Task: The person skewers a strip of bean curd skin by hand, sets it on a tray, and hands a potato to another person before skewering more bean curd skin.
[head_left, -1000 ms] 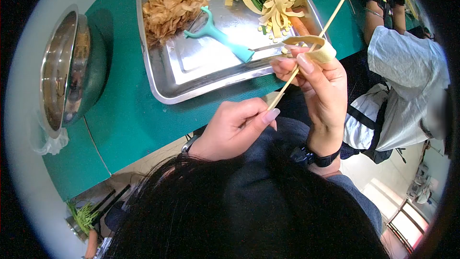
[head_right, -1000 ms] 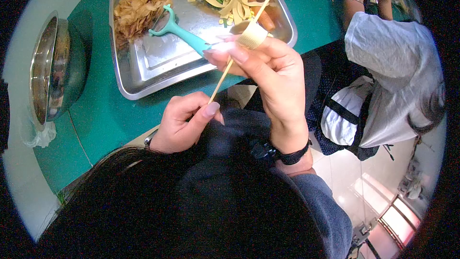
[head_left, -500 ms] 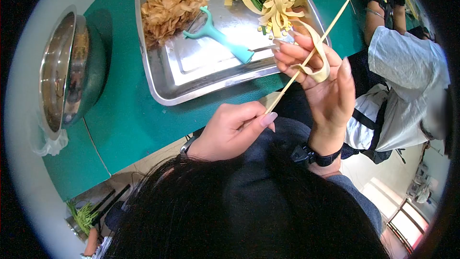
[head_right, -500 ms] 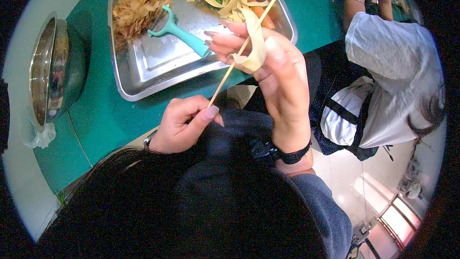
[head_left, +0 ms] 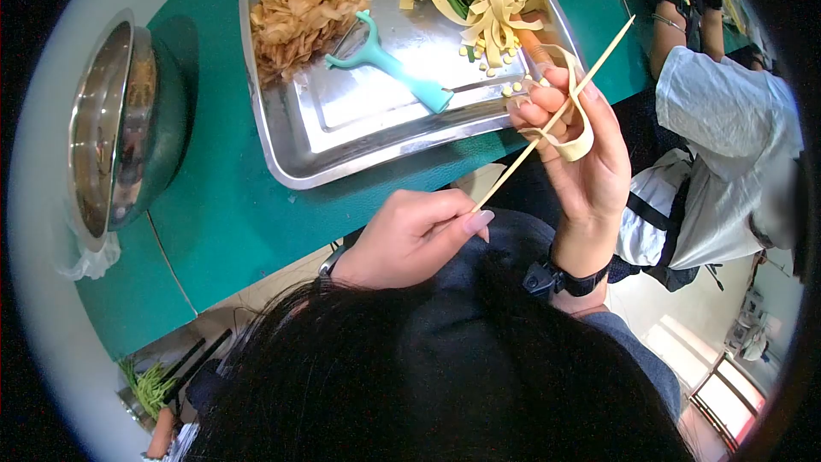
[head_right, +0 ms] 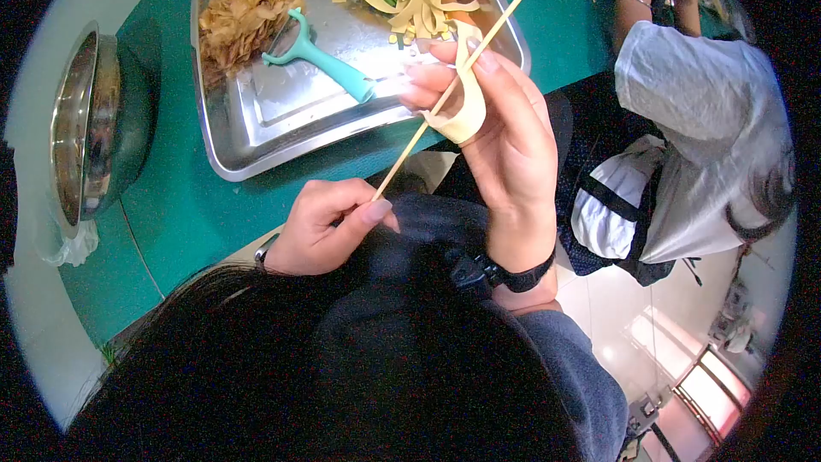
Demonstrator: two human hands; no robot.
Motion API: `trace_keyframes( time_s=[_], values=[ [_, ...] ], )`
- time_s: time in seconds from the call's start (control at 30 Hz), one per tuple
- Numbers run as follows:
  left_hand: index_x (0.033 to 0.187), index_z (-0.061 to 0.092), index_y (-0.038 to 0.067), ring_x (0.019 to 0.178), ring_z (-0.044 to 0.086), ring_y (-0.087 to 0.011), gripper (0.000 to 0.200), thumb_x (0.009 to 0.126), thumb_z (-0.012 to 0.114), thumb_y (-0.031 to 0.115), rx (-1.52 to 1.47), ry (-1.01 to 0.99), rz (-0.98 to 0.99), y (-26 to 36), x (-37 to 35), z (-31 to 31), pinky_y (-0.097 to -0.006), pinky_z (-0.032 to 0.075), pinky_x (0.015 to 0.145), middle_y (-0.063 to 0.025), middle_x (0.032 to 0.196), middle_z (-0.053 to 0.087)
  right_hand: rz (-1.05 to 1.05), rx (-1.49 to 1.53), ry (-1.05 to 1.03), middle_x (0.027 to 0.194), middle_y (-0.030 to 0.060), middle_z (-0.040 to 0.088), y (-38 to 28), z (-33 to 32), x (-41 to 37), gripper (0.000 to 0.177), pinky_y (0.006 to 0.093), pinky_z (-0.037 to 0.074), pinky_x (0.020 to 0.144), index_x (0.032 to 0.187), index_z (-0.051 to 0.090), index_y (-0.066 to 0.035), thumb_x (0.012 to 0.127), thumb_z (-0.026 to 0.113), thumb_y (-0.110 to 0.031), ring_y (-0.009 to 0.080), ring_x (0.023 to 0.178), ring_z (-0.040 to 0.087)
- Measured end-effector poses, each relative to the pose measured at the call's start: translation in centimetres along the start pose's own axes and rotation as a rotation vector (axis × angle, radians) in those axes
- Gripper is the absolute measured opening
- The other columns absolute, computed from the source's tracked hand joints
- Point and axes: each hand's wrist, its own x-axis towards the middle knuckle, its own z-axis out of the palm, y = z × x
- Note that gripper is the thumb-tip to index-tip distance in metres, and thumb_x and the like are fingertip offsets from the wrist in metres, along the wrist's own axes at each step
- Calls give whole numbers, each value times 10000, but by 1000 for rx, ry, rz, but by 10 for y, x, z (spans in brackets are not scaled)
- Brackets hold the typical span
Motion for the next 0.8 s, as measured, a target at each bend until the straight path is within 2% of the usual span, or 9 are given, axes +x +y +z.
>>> trace_keyframes(
  time_s=[0.1,0.3,0.43,0.6,0.8],
  values=[
    [781,614,30,492,492,-152,197,889,538,176,-22,2,40,-1,0,2,-263,382,473,-78,585,523,-48,-58,33,948,211,626,-1,2,0,371,375,513,808,1122,495,90,932,413,-218,277,860,639],
    [786,616,34,492,495,-167,195,890,536,178,-33,-50,-5,3,0,0,-270,385,474,-80,583,521,-117,-120,92,959,193,629,-8,8,0,388,369,518,805,1162,474,79,937,415,-232,273,867,640],
    [791,615,34,489,493,-170,187,887,537,176,-7,-83,2,2,-1,-1,-273,383,472,-79,579,519,-138,-8,71,1002,208,616,-14,4,3,372,376,511,834,1166,466,82,944,393,-207,281,887,636],
    [791,613,34,482,489,-170,182,884,540,172,-24,-82,27,0,-1,1,-275,382,471,-74,575,517,-163,91,-71,1043,232,594,-20,-2,8,378,410,478,889,1182,447,90,951,369,-199,306,959,608],
    [794,614,31,494,493,-166,170,881,543,159,-39,-104,19,0,-1,1,-272,385,479,-77,589,521,-178,91,-49,1057,237,586,-23,1,8,382,415,474,894,1193,433,90,951,367,-198,310,955,608]
  ],
)
